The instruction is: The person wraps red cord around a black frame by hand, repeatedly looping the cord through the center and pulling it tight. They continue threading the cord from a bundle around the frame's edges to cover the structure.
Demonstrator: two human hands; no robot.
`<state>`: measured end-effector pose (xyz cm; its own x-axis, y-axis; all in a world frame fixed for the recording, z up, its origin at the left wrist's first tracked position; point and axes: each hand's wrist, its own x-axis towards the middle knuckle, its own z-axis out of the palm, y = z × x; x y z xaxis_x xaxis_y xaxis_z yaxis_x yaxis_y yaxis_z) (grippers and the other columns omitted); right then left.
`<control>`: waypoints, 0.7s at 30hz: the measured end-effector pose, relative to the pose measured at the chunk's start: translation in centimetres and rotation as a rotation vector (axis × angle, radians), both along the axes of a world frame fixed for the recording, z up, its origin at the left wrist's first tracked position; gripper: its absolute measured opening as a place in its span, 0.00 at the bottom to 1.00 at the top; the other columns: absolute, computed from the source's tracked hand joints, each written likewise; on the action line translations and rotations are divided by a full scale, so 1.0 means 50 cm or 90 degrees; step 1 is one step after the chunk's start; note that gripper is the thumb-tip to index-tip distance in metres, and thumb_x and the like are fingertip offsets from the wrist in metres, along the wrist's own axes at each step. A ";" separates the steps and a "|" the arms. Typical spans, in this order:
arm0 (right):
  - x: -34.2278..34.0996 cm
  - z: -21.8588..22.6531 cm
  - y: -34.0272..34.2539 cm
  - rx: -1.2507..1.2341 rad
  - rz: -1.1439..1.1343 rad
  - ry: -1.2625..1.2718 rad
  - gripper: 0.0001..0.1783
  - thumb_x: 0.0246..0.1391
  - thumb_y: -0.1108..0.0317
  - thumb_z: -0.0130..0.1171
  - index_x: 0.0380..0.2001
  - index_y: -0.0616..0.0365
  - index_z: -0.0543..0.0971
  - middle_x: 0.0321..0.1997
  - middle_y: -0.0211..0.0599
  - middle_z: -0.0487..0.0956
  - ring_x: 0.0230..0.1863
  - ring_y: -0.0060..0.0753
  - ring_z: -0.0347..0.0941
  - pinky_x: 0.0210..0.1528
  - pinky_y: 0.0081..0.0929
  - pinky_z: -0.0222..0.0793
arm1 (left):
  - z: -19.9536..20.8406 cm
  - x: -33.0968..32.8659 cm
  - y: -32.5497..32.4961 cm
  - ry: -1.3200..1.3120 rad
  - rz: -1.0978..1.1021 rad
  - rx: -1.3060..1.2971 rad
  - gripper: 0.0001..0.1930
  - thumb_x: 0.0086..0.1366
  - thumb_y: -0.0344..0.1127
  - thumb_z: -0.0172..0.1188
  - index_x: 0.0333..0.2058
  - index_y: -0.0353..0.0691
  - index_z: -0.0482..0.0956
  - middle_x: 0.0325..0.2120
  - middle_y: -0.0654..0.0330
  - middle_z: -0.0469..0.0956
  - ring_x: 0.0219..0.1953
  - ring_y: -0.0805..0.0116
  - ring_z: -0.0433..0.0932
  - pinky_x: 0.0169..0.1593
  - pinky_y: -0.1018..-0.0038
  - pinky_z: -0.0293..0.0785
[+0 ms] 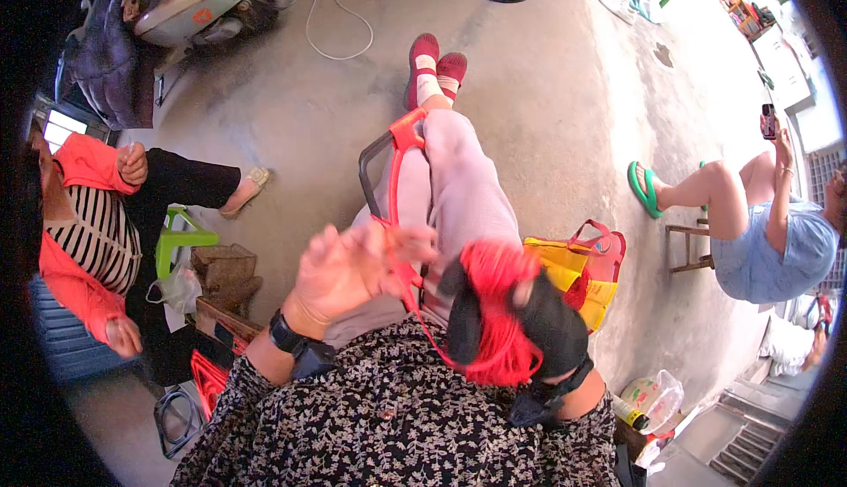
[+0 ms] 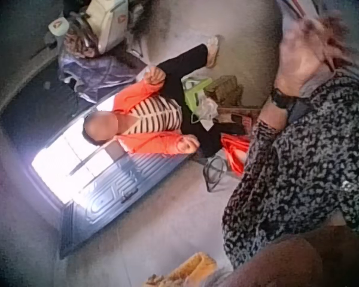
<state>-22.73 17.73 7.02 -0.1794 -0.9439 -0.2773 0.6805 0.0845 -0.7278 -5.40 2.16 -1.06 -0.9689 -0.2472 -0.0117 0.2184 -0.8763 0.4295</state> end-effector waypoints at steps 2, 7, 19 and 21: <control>-0.008 -0.008 0.013 -0.095 0.061 0.102 0.32 0.60 0.42 0.45 0.50 0.64 0.69 0.33 0.35 0.74 0.33 0.29 0.72 0.36 0.23 0.67 | -0.014 0.020 -0.021 -0.025 0.121 0.212 0.20 0.62 0.55 0.55 0.30 0.42 0.72 0.43 0.54 0.71 0.39 0.65 0.71 0.34 0.73 0.71; -0.021 -0.069 -0.056 0.088 -0.017 0.141 0.24 0.58 0.54 0.56 0.49 0.62 0.71 0.32 0.32 0.76 0.33 0.24 0.73 0.39 0.25 0.70 | -0.029 0.132 -0.009 -0.163 0.087 0.131 0.15 0.64 0.49 0.53 0.32 0.42 0.70 0.32 0.58 0.69 0.30 0.71 0.67 0.28 0.78 0.66; 0.024 -0.173 -0.120 0.197 0.123 0.065 0.15 0.59 0.61 0.56 0.42 0.60 0.76 0.26 0.25 0.75 0.24 0.16 0.70 0.25 0.17 0.67 | -0.012 0.229 0.046 -0.374 -0.024 -0.142 0.08 0.68 0.32 0.52 0.34 0.33 0.75 0.14 0.75 0.57 0.14 0.86 0.52 0.19 0.85 0.48; 0.008 -0.180 -0.110 0.202 0.073 0.034 0.15 0.59 0.61 0.56 0.43 0.61 0.75 0.26 0.25 0.75 0.24 0.18 0.70 0.25 0.18 0.67 | -0.008 0.221 0.045 -0.311 -0.045 -0.079 0.10 0.69 0.34 0.50 0.33 0.33 0.73 0.14 0.74 0.57 0.14 0.85 0.52 0.19 0.84 0.49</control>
<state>-22.31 12.24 -1.99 -0.0999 -0.8265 -0.5540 0.6152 0.3863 -0.6873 5.63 4.42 -1.45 -0.8721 -0.2092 -0.4424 -0.0922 -0.8176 0.5683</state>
